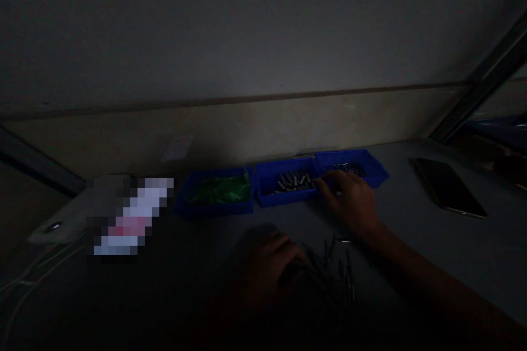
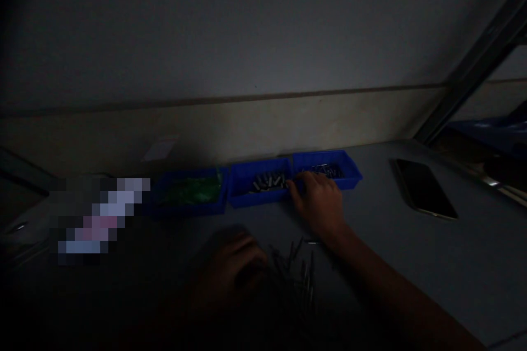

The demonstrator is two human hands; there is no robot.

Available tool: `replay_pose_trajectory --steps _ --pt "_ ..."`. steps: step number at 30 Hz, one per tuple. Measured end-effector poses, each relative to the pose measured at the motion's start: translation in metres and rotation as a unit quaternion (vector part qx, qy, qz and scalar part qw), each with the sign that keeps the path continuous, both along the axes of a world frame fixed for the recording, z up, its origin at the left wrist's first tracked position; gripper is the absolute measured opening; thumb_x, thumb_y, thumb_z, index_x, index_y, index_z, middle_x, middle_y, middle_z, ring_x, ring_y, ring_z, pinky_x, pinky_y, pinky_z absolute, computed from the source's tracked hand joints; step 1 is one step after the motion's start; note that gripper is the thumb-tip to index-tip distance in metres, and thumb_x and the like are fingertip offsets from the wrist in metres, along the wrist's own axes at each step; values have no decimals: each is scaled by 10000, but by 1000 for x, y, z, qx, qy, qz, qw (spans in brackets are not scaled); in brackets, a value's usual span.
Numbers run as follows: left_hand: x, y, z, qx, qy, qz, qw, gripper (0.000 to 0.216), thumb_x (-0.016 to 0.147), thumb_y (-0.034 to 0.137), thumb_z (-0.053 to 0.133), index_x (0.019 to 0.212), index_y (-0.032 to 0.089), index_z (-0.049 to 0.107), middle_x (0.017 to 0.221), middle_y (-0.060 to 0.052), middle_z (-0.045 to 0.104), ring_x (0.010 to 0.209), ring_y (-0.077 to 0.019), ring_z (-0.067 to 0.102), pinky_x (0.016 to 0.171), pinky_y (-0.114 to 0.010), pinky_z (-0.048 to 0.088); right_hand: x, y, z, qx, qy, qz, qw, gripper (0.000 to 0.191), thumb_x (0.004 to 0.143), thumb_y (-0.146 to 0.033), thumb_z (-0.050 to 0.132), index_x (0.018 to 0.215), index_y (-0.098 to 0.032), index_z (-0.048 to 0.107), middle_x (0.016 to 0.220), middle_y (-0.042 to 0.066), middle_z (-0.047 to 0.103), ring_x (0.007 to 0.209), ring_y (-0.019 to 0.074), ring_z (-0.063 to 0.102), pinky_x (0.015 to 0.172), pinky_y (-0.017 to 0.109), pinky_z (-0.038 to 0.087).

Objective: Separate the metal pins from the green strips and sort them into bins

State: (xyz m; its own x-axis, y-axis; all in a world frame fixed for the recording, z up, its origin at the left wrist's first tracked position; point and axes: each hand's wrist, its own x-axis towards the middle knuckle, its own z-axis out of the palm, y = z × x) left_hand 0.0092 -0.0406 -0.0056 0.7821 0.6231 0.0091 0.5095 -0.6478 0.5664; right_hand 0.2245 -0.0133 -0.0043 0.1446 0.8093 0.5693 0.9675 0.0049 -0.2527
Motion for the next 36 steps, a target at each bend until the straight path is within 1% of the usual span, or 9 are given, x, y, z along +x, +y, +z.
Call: replay_pose_trajectory --steps 6,12,18,22,25,28,31,33,36 --pt "-4 -2 -2 38 -22 -50 998 206 863 301 482 1038 291 590 981 -2 606 941 -182 503 874 -346 358 -2 -10 -1 -59 23 21 998 444 840 -482 460 1102 -141 572 775 84 669 710 212 619 655 318 443" --pt "-2 -2 -2 51 -7 -39 998 122 856 280 497 895 233 602 929 -6 606 889 -172 513 822 -321 369 -14 -20 -1 -104 -26 79 991 419 850 -449 447 1152 -180 555 881 107 681 816 243 629 729 364 452" --pt "-1 -2 -2 42 -19 -8 999 91 837 236 487 834 185 561 852 -22 593 814 -167 508 750 -304 384 -13 -16 -4 -192 -4 55 980 502 843 -510 426 1231 -198 495 789 100 681 695 252 636 626 355 440" --pt "-3 -4 1 8 -45 13 999 85 831 228 480 849 185 551 862 -28 598 823 -169 521 736 -294 397 -13 -15 -1 -187 63 75 977 494 848 -475 435 1232 -167 475 674 51 643 583 198 603 540 284 398" --pt "-3 -5 3 -41 -97 63 993 101 841 235 453 852 190 542 841 -22 599 787 -152 539 707 -269 412 -16 -22 6 -144 81 86 983 432 857 -440 436 1166 -148 513 611 28 608 540 176 572 518 268 377" --pt "-3 -3 2 -77 -157 142 974 142 862 270 412 864 192 530 804 -18 590 757 -145 549 677 -254 423 -24 -35 13 -94 66 176 978 332 867 -421 436 1015 -159 576 635 34 613 567 160 566 537 263 389" --pt "-3 0 -2 -95 -192 211 954 199 885 323 364 872 198 518 772 -9 576 717 -141 544 632 -246 419 -37 -48 15 -94 28 292 951 267 840 -382 506 978 -164 575 770 60 652 681 170 592 612 280 422" --pt "-3 1 -4 -100 -198 225 949 207 892 334 353 871 205 514 773 0 572 716 -136 544 638 -244 420 -45 -53 13 -101 7 330 938 226 825 -330 536 975 -164 568 826 69 661 742 179 598 647 288 429" --pt "-3 0 -5 -110 -192 214 951 197 896 337 359 860 214 509 755 14 563 705 -127 545 639 -237 421 -50 -53 10 -87 8 345 934 138 854 -251 496 929 -164 571 818 69 660 735 167 595 649 279 421"
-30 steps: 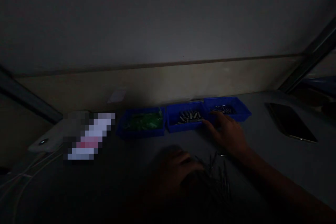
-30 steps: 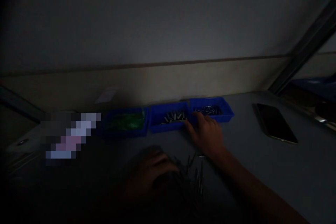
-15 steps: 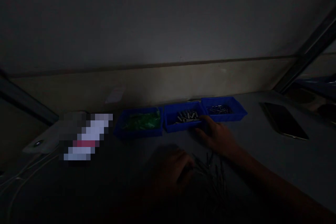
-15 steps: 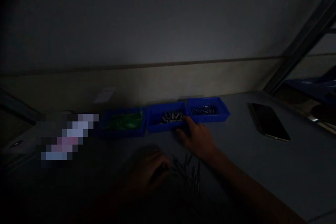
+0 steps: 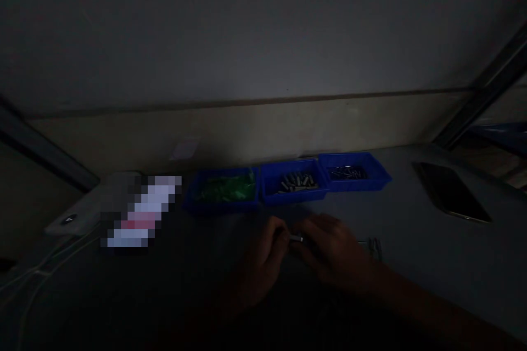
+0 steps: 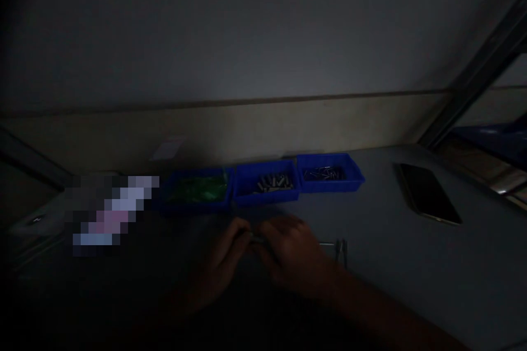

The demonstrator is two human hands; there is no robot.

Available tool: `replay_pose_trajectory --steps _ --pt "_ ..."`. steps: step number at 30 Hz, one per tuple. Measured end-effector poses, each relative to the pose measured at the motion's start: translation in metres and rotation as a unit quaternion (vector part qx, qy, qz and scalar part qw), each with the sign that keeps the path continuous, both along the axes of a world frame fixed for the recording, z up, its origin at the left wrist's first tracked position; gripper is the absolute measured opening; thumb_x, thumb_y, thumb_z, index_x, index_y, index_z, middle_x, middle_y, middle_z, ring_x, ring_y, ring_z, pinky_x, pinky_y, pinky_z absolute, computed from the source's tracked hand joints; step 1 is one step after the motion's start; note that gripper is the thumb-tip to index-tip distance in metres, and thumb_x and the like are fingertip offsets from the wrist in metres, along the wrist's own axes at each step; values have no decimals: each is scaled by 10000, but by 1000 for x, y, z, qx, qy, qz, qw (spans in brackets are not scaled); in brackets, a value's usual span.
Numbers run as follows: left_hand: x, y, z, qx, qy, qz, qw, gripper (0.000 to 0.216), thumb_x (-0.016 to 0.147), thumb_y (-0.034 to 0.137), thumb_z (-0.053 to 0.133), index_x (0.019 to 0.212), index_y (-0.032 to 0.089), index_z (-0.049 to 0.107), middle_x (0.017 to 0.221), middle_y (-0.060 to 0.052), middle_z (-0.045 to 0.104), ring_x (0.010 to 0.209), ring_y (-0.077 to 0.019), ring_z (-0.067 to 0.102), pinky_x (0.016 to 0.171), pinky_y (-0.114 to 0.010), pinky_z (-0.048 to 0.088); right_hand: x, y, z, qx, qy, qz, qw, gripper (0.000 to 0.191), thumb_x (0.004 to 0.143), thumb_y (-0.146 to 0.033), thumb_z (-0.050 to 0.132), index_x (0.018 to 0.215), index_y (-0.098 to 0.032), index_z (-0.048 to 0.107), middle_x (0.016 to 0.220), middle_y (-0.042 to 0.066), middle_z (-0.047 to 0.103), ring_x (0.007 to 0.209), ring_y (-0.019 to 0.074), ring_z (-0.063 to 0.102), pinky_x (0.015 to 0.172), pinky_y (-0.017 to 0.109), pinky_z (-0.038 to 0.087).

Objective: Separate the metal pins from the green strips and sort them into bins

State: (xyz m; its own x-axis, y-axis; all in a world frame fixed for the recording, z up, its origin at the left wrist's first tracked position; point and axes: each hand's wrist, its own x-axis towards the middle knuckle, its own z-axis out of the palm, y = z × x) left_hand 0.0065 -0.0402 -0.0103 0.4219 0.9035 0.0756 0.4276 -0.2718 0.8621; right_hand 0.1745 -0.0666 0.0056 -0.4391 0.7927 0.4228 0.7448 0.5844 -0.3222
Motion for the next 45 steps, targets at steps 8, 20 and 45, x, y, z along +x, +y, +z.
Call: replay_pose_trajectory --steps 8,20,45 --pt "-3 -1 -1 2 -53 -35 998 209 886 320 409 1049 225 499 952 -26 620 881 -151 579 733 -253 457 1 3 -4 -33 60 -7 998 228 906 -257 402 809 -153 580 705 42 623 644 132 567 602 256 405" --pt "0 5 4 8 -21 9 1000 234 865 357 401 826 191 561 732 2 603 693 -133 558 612 -238 426 0 1 -8 -35 74 -31 996 165 859 -306 503 944 -172 551 837 69 651 768 169 603 672 288 455" --pt "-4 2 6 -59 -39 -4 997 242 805 399 469 780 191 589 739 -9 619 722 -152 562 653 -255 450 8 -3 5 -50 39 86 994 406 800 -235 562 1195 -195 479 974 79 624 921 196 575 824 358 465"
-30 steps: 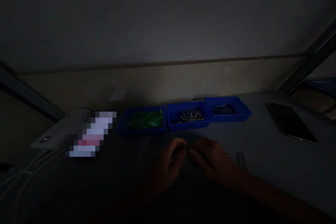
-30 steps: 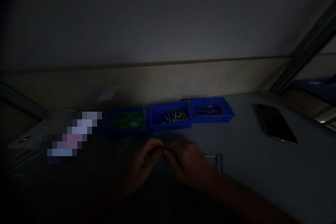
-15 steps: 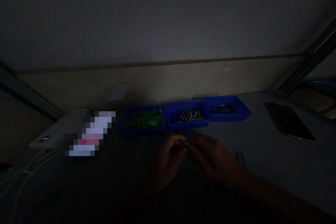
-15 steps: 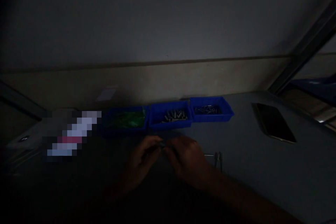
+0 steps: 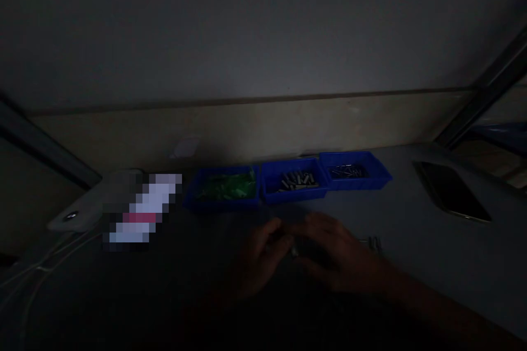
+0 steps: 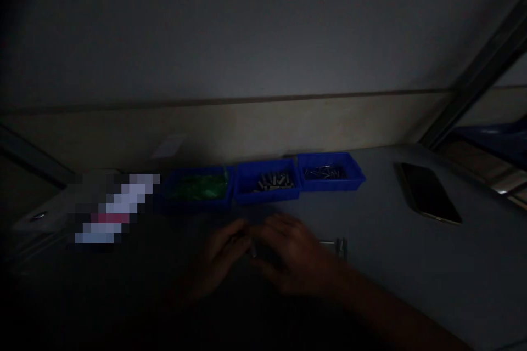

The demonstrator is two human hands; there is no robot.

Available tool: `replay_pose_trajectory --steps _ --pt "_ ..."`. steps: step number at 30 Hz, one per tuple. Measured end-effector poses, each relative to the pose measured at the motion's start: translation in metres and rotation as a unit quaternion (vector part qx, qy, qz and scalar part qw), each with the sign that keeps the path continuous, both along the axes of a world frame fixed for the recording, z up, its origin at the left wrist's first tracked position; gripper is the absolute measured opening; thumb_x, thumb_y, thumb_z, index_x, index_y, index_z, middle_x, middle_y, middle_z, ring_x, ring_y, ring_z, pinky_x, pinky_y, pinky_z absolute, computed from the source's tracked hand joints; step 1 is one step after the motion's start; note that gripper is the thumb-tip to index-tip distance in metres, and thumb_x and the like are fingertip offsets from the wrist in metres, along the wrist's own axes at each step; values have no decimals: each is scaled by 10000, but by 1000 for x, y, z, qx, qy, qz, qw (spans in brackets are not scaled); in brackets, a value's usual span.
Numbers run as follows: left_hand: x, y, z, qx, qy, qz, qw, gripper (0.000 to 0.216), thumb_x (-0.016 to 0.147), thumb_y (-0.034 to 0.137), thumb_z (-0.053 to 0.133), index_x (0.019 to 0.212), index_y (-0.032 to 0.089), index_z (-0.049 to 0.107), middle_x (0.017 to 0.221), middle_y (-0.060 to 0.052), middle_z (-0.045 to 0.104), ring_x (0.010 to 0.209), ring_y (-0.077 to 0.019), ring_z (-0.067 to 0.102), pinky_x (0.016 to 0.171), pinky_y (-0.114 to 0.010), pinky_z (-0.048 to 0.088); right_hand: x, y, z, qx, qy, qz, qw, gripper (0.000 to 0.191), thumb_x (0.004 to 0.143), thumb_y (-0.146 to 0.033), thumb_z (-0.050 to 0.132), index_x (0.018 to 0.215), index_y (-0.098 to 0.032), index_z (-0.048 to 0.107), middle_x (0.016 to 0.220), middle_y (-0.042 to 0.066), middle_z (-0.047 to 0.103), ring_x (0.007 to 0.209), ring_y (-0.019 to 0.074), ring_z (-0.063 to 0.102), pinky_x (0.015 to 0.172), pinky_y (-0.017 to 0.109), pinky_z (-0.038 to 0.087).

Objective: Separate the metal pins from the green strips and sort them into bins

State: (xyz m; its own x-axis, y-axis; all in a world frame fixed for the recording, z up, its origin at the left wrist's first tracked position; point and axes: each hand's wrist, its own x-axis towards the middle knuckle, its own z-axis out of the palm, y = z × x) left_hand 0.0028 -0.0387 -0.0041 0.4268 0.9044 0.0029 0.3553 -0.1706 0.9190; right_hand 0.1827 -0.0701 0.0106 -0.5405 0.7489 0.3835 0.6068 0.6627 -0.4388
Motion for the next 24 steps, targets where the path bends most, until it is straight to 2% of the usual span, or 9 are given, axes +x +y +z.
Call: replay_pose_trajectory --steps 6,7,11,15,19,22,24 --pt "2 -1 2 16 -5 -30 999 246 818 392 467 832 194 612 759 -5 632 727 -145 574 653 -241 459 13 13 5 13 -35 8 999 311 809 -220 549 1118 -189 533 910 68 608 871 191 565 787 350 474" --pt "3 -1 3 22 0 -41 999 245 827 377 457 847 190 613 753 -8 630 714 -141 574 646 -239 457 19 20 6 31 -31 -9 999 290 818 -225 536 1105 -188 542 913 71 603 877 197 561 778 354 477" --pt "4 -4 4 79 59 -85 992 227 833 337 459 916 196 617 822 -22 649 751 -146 587 666 -250 459 50 54 13 101 -18 -190 977 306 807 -269 553 1104 -195 570 1015 103 553 967 243 521 849 422 447" --pt "3 -6 1 163 125 -144 968 224 797 303 522 973 201 615 888 -39 654 835 -173 581 783 -317 449 67 77 14 121 -33 -221 967 339 759 -291 588 1084 -194 609 1041 110 520 1002 269 496 884 453 418" --pt "4 -7 -2 239 177 -166 940 338 808 308 521 1137 241 561 987 -48 637 954 -215 539 888 -409 387 70 81 7 111 -53 -231 965 317 748 -308 591 1037 -186 638 1046 113 521 1014 278 482 902 464 395" --pt "6 -7 -5 279 225 -193 914 403 852 299 464 1255 307 474 1053 -47 603 980 -227 513 882 -432 358 75 77 1 69 -48 -241 967 346 763 -335 572 1069 -180 622 1053 113 525 1024 275 480 899 454 396" --pt "7 -8 -6 294 247 -207 900 388 877 286 432 1260 341 465 1027 -40 590 954 -221 508 863 -427 348 79 72 -3 47 -32 -253 966 370 770 -348 564 1100 -184 603 1058 110 529 1023 271 483 892 449 401"
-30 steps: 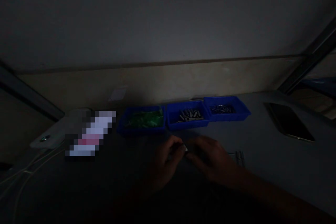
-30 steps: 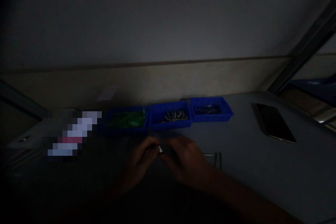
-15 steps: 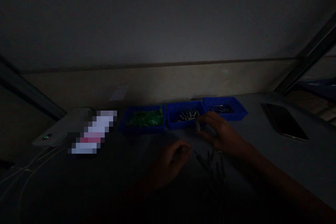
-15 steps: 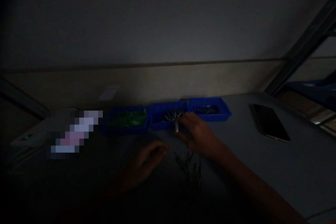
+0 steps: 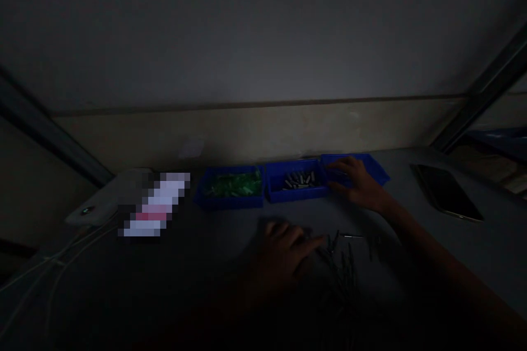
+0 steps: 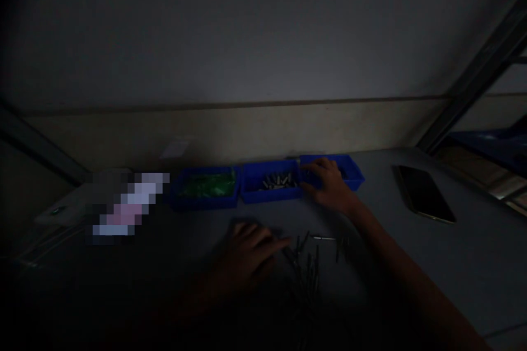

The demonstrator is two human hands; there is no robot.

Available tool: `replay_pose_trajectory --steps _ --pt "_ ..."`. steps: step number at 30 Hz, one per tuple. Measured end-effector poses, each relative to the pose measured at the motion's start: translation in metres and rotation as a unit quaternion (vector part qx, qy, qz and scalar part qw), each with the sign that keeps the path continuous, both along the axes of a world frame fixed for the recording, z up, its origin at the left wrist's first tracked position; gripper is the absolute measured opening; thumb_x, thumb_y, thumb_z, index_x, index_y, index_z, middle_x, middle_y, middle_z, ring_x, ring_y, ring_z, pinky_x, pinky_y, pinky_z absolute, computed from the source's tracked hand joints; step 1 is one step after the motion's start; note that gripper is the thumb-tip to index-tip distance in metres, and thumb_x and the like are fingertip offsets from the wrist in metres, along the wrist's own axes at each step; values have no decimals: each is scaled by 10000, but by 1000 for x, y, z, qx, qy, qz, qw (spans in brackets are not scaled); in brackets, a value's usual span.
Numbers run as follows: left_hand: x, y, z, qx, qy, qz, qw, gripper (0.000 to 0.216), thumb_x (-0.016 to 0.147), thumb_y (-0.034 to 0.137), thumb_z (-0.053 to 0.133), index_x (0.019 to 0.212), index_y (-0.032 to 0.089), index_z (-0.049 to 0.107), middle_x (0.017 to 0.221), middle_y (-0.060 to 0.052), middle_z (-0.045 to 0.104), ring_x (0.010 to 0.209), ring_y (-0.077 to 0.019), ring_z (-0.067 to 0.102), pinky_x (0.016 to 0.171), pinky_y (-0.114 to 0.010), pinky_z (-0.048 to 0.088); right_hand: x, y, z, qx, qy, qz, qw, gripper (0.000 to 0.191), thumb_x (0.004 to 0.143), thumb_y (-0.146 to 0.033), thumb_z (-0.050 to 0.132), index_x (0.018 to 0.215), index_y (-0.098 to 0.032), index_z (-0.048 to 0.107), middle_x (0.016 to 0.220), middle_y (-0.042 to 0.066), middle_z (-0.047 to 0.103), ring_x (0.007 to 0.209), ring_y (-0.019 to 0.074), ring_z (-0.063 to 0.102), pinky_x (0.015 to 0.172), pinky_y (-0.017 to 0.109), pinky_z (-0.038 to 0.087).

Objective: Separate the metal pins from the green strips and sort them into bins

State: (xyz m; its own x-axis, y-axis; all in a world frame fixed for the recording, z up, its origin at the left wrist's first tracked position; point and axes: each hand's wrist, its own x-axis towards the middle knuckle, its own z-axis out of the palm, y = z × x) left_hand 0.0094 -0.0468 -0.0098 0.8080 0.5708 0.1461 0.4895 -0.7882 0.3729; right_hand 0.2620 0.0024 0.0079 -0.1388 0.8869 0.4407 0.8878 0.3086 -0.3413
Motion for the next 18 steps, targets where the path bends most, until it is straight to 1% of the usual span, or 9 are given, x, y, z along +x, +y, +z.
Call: replay_pose_trajectory --steps 2,5,7,9,12,15,18 --pt "0 -1 1 6 8 -4 1000 323 889 293 422 1193 344 522 999 -32 581 943 -215 498 856 -423 334 2 -6 -4 5 12 -13 1000 356 776 -356 562 1090 -193 602 1052 104 539 1013 267 488 895 450 394" --pt "-1 -3 5 -4 2 7 1000 224 890 319 433 1036 300 603 962 -23 573 943 -209 485 850 -407 324 -1 -16 -6 40 4 -33 999 309 786 -366 558 1034 -193 618 1032 102 553 1003 270 485 893 454 386" --pt "-1 -4 8 -14 -2 14 1000 194 884 321 452 974 276 619 945 -20 570 940 -203 484 844 -393 324 -9 -22 -5 71 -10 -46 996 285 797 -363 549 1002 -182 626 1016 108 559 1006 277 474 888 459 384" --pt "0 -4 9 -23 -6 22 999 169 876 303 473 951 263 619 946 -17 568 940 -197 488 839 -383 327 -20 -28 -2 97 -15 -43 994 257 814 -343 533 984 -175 627 991 109 566 997 273 470 881 452 386" --pt "1 -3 8 -30 -9 42 999 145 875 267 474 921 229 606 968 -19 569 937 -190 497 837 -377 337 -38 -36 3 105 -4 11 994 221 839 -305 509 985 -178 615 955 99 577 958 246 487 858 421 401" --pt "1 -2 4 -24 -3 66 998 136 873 246 457 887 197 583 965 -28 578 928 -195 497 830 -378 353 -53 -43 4 69 2 93 993 203 848 -278 506 992 -176 607 935 89 590 921 225 502 829 402 412" --pt "1 -2 2 -14 -9 79 997 136 865 246 448 890 193 570 955 -33 586 931 -204 492 827 -385 361 -62 -48 1 27 0 154 988 196 839 -257 522 993 -169 607 926 83 594 912 214 504 816 392 413"
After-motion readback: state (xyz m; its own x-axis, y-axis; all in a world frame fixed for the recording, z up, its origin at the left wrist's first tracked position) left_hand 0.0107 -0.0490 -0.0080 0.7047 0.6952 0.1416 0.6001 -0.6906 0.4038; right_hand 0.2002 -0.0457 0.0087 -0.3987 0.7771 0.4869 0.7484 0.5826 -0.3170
